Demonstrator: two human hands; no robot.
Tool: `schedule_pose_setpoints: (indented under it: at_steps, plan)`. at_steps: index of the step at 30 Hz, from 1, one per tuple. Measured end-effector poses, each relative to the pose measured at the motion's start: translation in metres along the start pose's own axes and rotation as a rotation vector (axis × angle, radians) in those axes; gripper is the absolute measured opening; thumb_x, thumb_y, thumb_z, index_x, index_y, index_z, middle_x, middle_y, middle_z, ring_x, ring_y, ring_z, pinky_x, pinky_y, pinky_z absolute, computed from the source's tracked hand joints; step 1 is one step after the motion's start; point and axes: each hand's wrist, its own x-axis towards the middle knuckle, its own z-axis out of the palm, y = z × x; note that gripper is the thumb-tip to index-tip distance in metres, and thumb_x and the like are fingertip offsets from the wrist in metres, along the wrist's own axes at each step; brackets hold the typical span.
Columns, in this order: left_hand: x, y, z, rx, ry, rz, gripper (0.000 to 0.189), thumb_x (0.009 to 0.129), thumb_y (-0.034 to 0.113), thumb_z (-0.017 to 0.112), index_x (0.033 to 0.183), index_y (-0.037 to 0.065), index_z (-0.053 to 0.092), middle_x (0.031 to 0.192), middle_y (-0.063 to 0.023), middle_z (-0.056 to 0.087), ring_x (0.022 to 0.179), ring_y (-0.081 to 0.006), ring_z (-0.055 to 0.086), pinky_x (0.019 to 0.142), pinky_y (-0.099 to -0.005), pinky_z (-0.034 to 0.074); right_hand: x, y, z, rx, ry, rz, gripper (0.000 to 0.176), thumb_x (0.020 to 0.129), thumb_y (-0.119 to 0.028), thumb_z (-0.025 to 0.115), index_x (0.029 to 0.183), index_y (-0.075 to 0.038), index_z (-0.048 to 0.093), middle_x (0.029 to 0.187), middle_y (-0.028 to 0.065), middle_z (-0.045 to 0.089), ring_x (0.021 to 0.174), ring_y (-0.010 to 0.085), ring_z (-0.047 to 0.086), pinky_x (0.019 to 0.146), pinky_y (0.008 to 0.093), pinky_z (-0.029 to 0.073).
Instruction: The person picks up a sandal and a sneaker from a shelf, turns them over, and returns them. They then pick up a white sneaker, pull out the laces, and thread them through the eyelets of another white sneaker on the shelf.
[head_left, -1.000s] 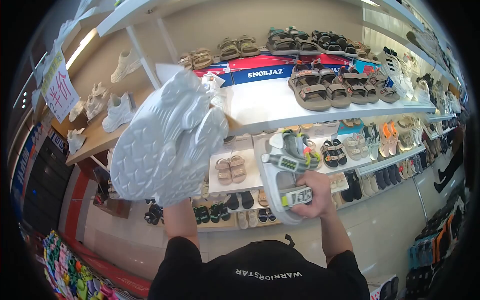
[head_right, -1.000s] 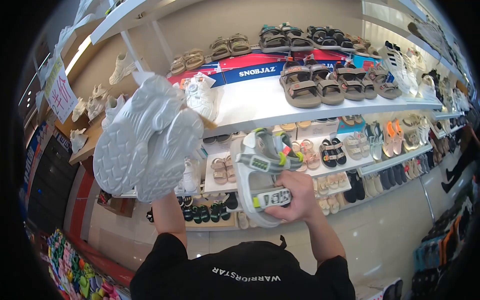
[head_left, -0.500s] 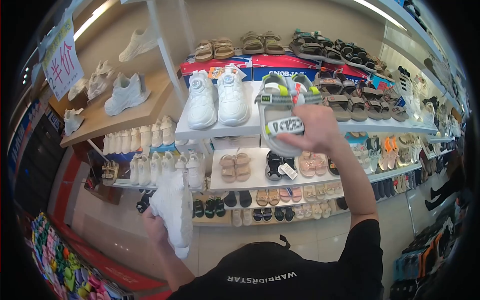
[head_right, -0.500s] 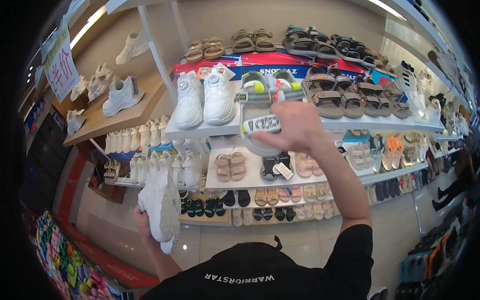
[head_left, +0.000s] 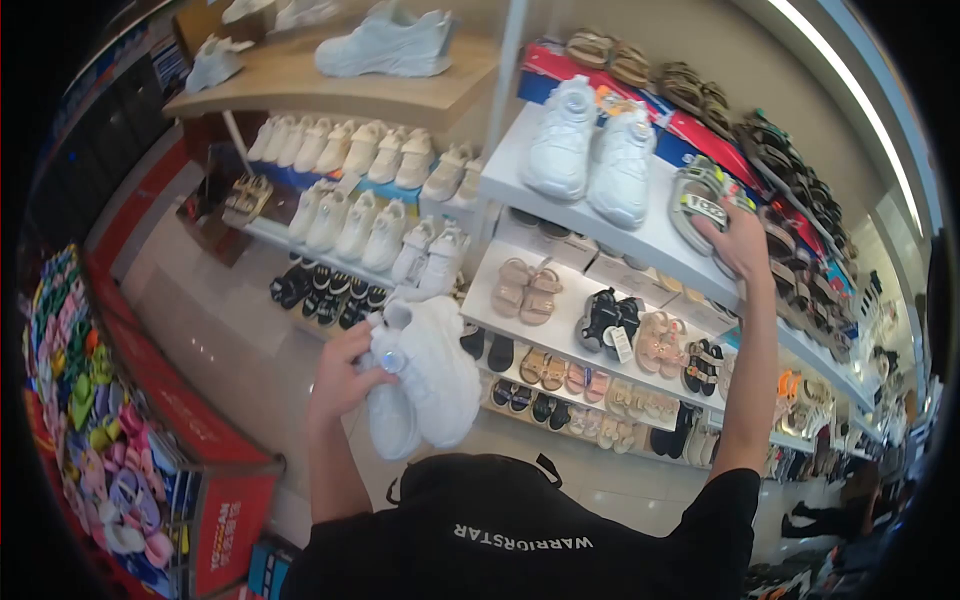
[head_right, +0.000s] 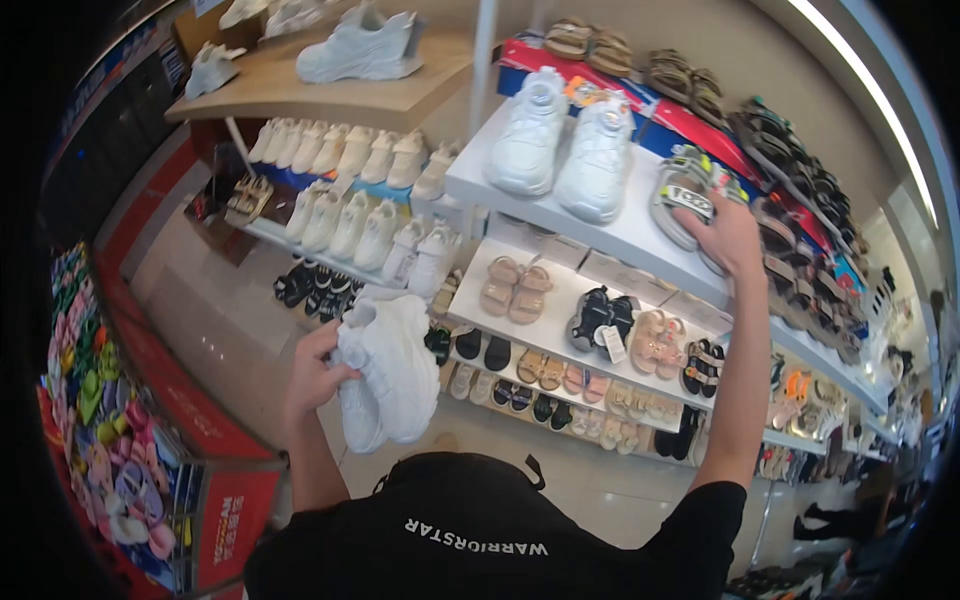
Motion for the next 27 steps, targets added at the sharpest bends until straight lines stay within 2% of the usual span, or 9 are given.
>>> schedule_pose_setpoints:
  at_steps: [6, 9, 11, 14, 17, 18, 21, 23, 27]
  plan:
    - [0.02, -0.002, 0.003, 0.066, -0.042, 0.036, 0.036, 0.062, 0.012, 0.087, 0.088, -0.002, 0.067, 0.084, -0.0084, 0.058, 0.079, -0.0251, 0.057, 0.073, -0.0349, 0.046, -0.011, -0.019, -0.017, -0.023, -0.066, 0.128, 0.06, 0.084, -0.046, 0.073, 0.119, 0.002, 0.065, 0.106, 0.0223, 0.071, 0.098, 0.0374, 0.068, 0.085, 0.0423, 0.052]
    - [0.03, 0.001, 0.009, 0.152, -0.084, 0.066, 0.037, 0.064, 0.015, 0.088, 0.088, -0.001, 0.066, 0.084, -0.0076, 0.057, 0.079, -0.0254, 0.057, 0.072, -0.0353, 0.046, -0.034, -0.024, -0.026, -0.148, 0.266, -0.06, 0.045, 0.089, -0.033, 0.071, 0.117, 0.002, 0.065, 0.106, 0.0178, 0.07, 0.097, 0.0311, 0.068, 0.087, 0.0382, 0.05]
    - [0.029, 0.004, 0.018, 0.215, -0.113, 0.074, 0.037, 0.064, 0.016, 0.088, 0.088, -0.001, 0.065, 0.084, -0.0072, 0.056, 0.079, -0.0258, 0.057, 0.072, -0.0355, 0.047, -0.073, -0.051, -0.034, 0.316, 0.414, 0.035, 0.027, 0.094, -0.018, 0.065, 0.112, 0.002, 0.065, 0.103, 0.0128, 0.068, 0.095, 0.0221, 0.065, 0.088, 0.0325, 0.049]
    - [0.03, 0.015, 0.039, 0.301, -0.13, 0.073, 0.037, 0.066, 0.02, 0.087, 0.089, 0.0, 0.065, 0.086, -0.0066, 0.055, 0.079, -0.0267, 0.057, 0.072, -0.0365, 0.048, -0.144, -0.082, 0.011, 1.115, 0.082, 0.007, 0.022, 0.093, -0.006, 0.059, 0.112, 0.003, 0.065, 0.105, 0.01, 0.067, 0.094, 0.0165, 0.062, 0.085, 0.028, 0.048]
    - [0.018, 0.028, 0.063, 0.426, -0.135, 0.116, 0.036, 0.068, 0.023, 0.086, 0.09, 0.002, 0.066, 0.087, -0.0071, 0.054, 0.081, -0.0281, 0.058, 0.073, -0.0387, 0.049, -0.204, -0.126, 0.125, 1.612, -0.581, 0.182, 0.048, 0.089, -0.005, 0.059, 0.136, 0.002, 0.051, 0.124, 0.0137, 0.065, 0.109, 0.0204, 0.064, 0.087, 0.0316, 0.052]
    - [0.012, 0.033, 0.07, 0.472, -0.142, 0.154, 0.036, 0.066, 0.023, 0.087, 0.087, 0.003, 0.065, 0.087, -0.0073, 0.055, 0.081, -0.0286, 0.058, 0.072, -0.0386, 0.049, -0.226, -0.147, 0.157, 1.568, -0.763, 0.277, 0.058, 0.092, -0.02, 0.066, 0.143, 0.0, 0.045, 0.132, 0.0143, 0.06, 0.118, 0.024, 0.062, 0.093, 0.0356, 0.052]
    - [-0.01, 0.035, 0.085, 0.557, -0.151, 0.21, 0.036, 0.065, 0.027, 0.086, 0.086, 0.005, 0.066, 0.088, -0.0075, 0.056, 0.083, -0.0295, 0.058, 0.072, -0.0396, 0.05, -0.293, -0.205, 0.214, 2.206, -0.969, 0.244, 0.072, 0.094, -0.039, 0.067, 0.149, -0.004, 0.037, 0.142, 0.0135, 0.053, 0.127, 0.0259, 0.056, 0.102, 0.0414, 0.049]
    - [-0.028, 0.035, 0.095, 0.564, -0.251, 0.149, 0.037, 0.066, 0.029, 0.085, 0.089, 0.006, 0.067, 0.088, -0.0074, 0.056, 0.083, -0.0301, 0.057, 0.073, -0.0405, 0.05, -0.316, -0.229, 0.211, 2.465, -1.121, 0.491, 0.101, 0.079, -0.071, 0.065, 0.151, -0.007, 0.033, 0.145, 0.012, 0.049, 0.132, 0.0262, 0.051, 0.109, 0.0454, 0.043]
    - [-0.059, 0.042, 0.098, 0.6, -0.238, 0.065, 0.036, 0.068, 0.028, 0.084, 0.091, 0.005, 0.068, 0.089, -0.0079, 0.056, 0.083, -0.03, 0.059, 0.075, -0.0409, 0.05, -0.343, -0.233, 0.239, 2.683, -1.327, 0.224, 0.083, 0.094, -0.056, 0.06, 0.154, -0.01, 0.026, 0.149, 0.0093, 0.045, 0.134, 0.0262, 0.049, 0.112, 0.0475, 0.041]
